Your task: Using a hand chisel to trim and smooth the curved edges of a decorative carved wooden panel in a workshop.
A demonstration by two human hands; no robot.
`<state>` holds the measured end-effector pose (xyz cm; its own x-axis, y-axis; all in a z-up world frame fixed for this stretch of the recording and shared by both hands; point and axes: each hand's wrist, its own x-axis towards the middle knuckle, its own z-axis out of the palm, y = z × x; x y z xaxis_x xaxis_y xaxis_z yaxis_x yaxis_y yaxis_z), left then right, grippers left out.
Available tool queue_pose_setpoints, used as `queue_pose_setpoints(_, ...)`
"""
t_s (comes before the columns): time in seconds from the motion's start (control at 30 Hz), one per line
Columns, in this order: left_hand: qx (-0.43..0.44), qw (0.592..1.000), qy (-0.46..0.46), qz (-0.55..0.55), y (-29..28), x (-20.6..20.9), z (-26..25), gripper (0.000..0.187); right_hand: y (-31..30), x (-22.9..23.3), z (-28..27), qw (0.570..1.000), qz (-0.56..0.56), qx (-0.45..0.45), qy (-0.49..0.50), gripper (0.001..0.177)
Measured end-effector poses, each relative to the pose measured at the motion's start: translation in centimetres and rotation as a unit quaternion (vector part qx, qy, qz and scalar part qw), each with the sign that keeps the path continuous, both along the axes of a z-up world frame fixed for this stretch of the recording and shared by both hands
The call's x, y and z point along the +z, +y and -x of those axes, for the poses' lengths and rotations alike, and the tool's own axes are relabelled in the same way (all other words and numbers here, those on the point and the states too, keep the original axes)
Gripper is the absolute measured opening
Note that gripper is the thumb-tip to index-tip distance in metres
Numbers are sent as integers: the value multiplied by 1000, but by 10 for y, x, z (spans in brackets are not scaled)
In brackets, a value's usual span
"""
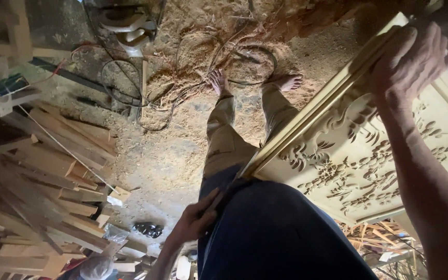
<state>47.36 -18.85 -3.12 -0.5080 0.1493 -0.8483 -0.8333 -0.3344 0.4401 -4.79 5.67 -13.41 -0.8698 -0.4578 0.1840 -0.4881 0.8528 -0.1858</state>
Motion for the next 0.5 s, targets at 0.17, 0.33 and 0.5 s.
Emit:
queue_pose_setpoints(0.17, 0, 1000, 18, -19, -15, 23, 37, 64, 1, -7, 2, 1000, 13, 1, 3, 46)
queue_pose_setpoints(0.33, 16, 999, -12, -50, -13, 19, 43, 62, -13, 10, -7, 957, -63, -204, -196, 77)
queue_pose_setpoints(0.5, -82, 996, -17, 5, -23, 17, 53, 63, -6, 1, -4, 1000, 16, 4, -6, 32)
